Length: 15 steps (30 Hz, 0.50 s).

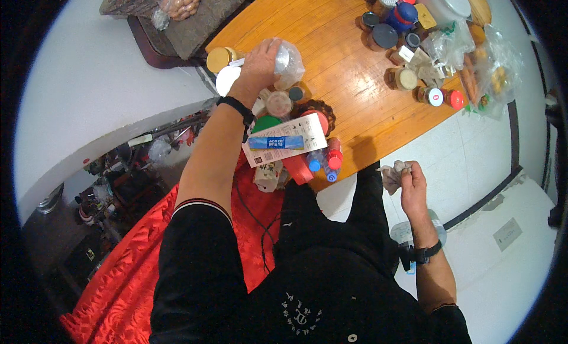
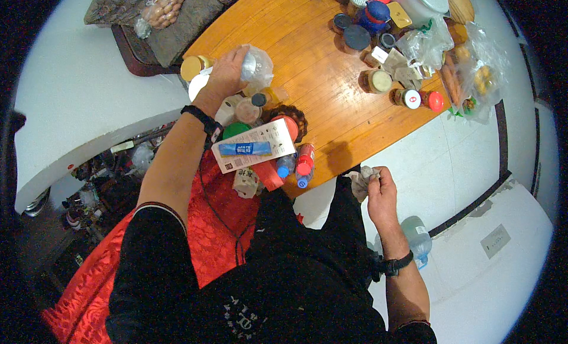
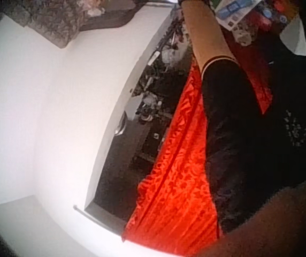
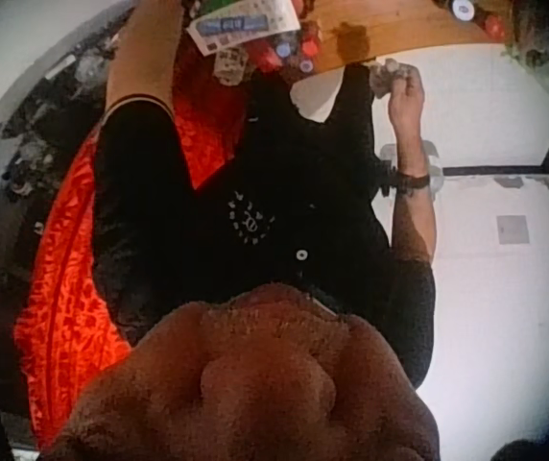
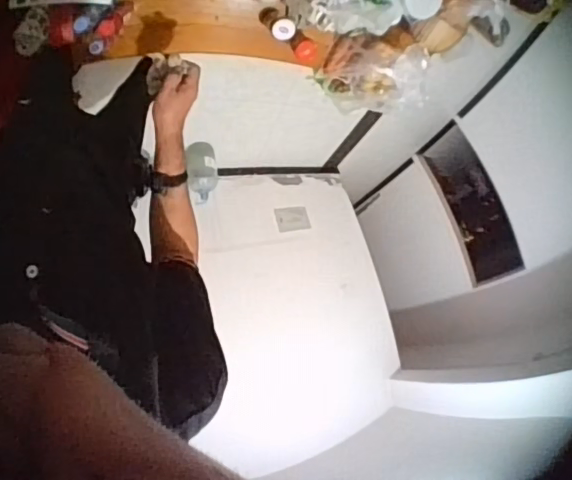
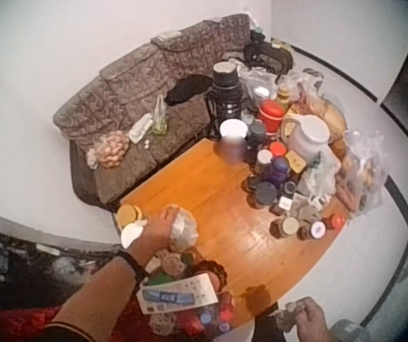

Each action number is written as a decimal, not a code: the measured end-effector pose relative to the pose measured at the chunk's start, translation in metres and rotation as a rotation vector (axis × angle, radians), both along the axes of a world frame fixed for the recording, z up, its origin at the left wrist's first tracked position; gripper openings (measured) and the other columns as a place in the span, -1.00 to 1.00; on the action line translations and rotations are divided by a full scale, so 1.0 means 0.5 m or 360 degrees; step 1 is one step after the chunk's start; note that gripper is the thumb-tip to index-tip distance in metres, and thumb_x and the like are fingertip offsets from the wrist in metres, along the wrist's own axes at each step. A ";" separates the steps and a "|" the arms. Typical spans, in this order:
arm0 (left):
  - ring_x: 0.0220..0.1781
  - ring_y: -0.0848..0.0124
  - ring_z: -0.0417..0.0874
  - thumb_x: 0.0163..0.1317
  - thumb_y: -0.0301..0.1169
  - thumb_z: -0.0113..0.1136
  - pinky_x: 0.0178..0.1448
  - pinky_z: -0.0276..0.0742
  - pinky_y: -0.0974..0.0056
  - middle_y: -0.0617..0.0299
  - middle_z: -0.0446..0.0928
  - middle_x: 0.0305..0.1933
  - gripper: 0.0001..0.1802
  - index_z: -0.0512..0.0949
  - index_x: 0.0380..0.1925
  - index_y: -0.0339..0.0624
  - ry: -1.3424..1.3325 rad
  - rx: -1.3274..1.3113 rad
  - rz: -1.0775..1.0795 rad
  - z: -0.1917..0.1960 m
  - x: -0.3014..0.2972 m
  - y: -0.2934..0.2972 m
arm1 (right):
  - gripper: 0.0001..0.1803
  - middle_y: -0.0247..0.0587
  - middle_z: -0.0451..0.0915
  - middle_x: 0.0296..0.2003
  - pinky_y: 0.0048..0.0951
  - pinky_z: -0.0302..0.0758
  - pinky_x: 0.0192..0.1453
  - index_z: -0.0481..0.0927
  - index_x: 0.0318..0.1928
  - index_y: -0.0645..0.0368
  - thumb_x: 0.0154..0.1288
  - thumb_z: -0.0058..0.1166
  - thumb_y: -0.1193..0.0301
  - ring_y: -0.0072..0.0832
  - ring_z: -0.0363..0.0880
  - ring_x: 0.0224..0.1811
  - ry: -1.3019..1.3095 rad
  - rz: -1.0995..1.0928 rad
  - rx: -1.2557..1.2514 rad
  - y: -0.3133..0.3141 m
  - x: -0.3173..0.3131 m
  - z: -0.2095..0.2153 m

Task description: The person stands at a cluttered wooden table and repeatedly picks up various containers, jars, and boxes. They wipe the surfaces with a cloth, rotate items to view labels, and place them back on the table in a slightly more organized arrangement.

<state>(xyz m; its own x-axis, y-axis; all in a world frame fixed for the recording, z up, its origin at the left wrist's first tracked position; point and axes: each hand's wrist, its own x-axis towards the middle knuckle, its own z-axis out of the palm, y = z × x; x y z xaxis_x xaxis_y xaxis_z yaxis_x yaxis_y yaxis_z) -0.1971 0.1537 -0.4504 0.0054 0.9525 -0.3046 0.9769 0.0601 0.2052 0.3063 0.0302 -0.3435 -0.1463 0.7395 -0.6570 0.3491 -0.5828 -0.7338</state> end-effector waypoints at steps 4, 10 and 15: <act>0.67 -0.07 0.31 0.02 -0.30 0.71 0.68 0.30 -0.13 -0.06 0.19 0.71 0.20 0.19 0.64 -0.05 0.0064 0.0077 0.0030 0.037 0.013 -0.016 | -0.83 -0.23 0.70 -0.23 -0.39 0.64 -0.02 0.53 -0.03 0.26 0.69 -0.15 0.49 -0.54 0.65 -0.18 -0.0046 0.0078 0.0134 -0.010 0.004 0.018; 0.60 -0.16 0.39 0.12 -0.27 0.63 0.66 0.33 -0.08 -0.24 0.36 0.58 0.06 0.26 0.57 -0.29 -0.0017 0.0363 0.0264 0.227 0.043 -0.070 | -0.81 -0.22 0.69 -0.22 -0.43 0.65 -0.14 0.52 0.02 0.25 0.71 -0.19 0.47 -0.53 0.67 -0.24 0.0021 0.0258 0.0199 0.044 0.044 0.061; 0.47 -0.20 0.50 0.24 -0.29 0.52 0.56 0.44 -0.05 -0.36 0.48 0.42 -0.10 0.32 0.50 -0.43 -0.0160 0.0407 0.0697 0.421 0.120 -0.231 | -0.78 -0.19 0.68 -0.24 -0.43 0.66 -0.26 0.52 0.04 0.28 0.64 -0.20 0.48 -0.52 0.68 -0.30 -0.0039 0.0484 0.0263 0.153 0.084 0.107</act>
<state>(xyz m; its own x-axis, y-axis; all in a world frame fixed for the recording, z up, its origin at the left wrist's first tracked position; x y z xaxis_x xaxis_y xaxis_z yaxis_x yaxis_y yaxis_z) -0.1372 0.0384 -0.2397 -0.3933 0.9159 -0.0800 0.8459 0.3946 0.3587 0.3484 0.1067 -0.2901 -0.3619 0.7610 -0.5384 0.5076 -0.3235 -0.7986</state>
